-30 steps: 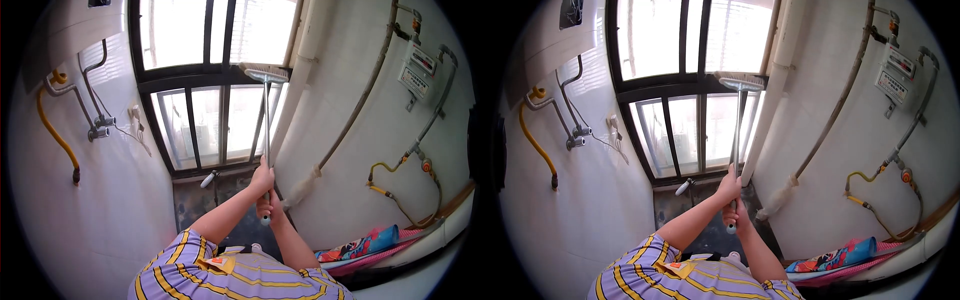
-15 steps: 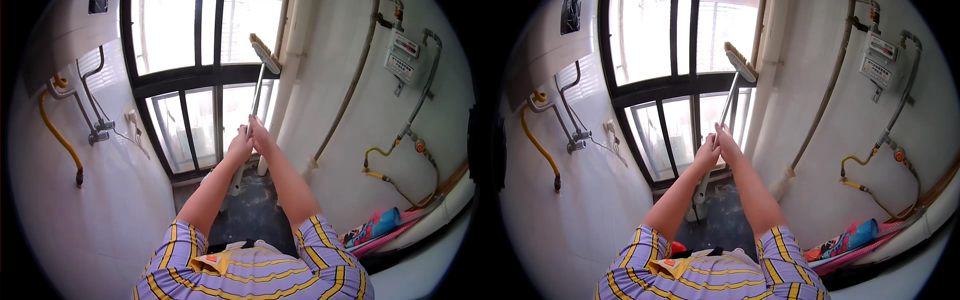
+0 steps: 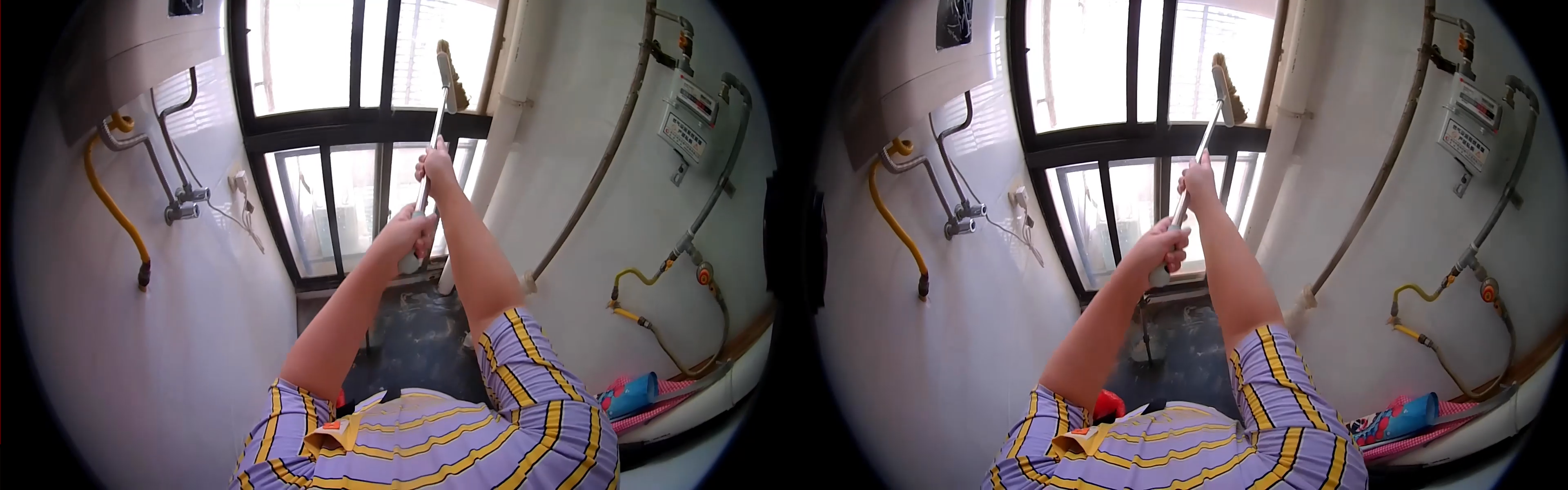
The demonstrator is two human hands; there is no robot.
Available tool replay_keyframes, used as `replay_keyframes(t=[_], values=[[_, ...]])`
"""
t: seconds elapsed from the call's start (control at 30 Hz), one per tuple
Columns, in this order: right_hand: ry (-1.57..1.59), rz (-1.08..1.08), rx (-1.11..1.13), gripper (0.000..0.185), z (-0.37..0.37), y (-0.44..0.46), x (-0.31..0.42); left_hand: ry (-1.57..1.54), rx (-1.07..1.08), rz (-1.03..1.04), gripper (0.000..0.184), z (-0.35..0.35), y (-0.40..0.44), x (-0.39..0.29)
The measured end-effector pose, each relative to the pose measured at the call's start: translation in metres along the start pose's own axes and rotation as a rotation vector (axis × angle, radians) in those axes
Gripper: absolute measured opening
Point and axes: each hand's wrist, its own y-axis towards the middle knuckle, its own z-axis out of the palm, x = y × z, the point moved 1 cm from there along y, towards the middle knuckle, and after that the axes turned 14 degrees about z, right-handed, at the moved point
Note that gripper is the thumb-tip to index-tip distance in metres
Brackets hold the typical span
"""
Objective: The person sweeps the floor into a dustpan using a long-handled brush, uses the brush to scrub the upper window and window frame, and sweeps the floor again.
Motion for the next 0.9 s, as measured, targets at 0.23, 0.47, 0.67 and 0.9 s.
replay_keyframes(t=[0.23,0.47,0.67,0.9], values=[[0.277,0.126,0.219,0.062,0.027,-0.032,0.029,-0.002,-0.069,0.092,0.032,0.04,-0.029,-0.032],[0.163,0.157,0.144,0.06,-0.049,-0.042,0.032,0.111,0.029,0.042,0.049,0.085,-0.027,0.013],[0.022,-0.038,-0.143,0.059,-0.043,-0.066,0.035,-0.306,0.19,-0.067,0.022,0.049,-0.028,0.006],[0.137,0.14,0.071,0.067,-0.036,0.002,0.027,-0.144,-0.009,-0.02,0.035,0.051,-0.004,-0.011]])
